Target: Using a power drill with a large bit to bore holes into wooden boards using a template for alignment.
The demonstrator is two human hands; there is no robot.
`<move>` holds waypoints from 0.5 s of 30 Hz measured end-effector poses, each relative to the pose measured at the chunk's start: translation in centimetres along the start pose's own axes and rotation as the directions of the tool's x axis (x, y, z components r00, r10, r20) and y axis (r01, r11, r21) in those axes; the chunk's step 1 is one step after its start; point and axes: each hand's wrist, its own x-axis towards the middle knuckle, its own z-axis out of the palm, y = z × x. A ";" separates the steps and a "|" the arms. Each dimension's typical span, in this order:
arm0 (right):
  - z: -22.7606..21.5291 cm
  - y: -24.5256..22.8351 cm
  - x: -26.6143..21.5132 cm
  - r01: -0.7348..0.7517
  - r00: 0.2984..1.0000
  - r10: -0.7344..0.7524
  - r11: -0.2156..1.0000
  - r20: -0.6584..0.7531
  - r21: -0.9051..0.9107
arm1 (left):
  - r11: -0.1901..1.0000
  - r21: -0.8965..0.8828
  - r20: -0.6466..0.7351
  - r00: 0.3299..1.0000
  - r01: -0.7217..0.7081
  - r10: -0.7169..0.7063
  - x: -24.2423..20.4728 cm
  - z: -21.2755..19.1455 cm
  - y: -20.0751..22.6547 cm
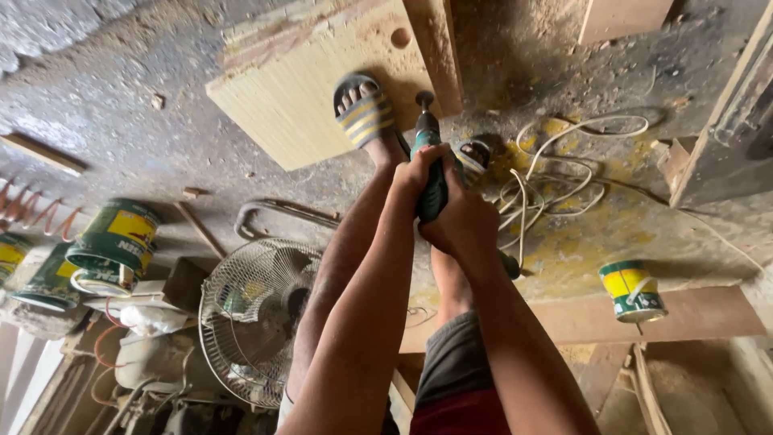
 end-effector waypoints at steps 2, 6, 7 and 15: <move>0.4 0.8 0.3 0.008 1.000 -0.008 1.000 -0.008 -0.006 | 0.998 0.056 0.008 1.000 -0.009 0.008 -1.3 0.2 0.6; -0.1 0.9 0.7 0.047 0.999 -0.048 0.999 -0.014 -0.019 | 0.997 0.058 0.032 0.999 -0.040 0.039 1.4 0.7 -1.1; 0.2 1.1 0.9 0.049 0.999 -0.049 0.999 -0.019 -0.018 | 0.997 0.059 0.032 0.998 -0.046 0.044 1.2 0.5 -0.9; 1.7 2.3 2.7 0.081 0.996 -0.085 0.992 -0.041 -0.096 | 0.989 -0.114 0.074 0.994 0.093 -0.085 2.7 0.6 -0.3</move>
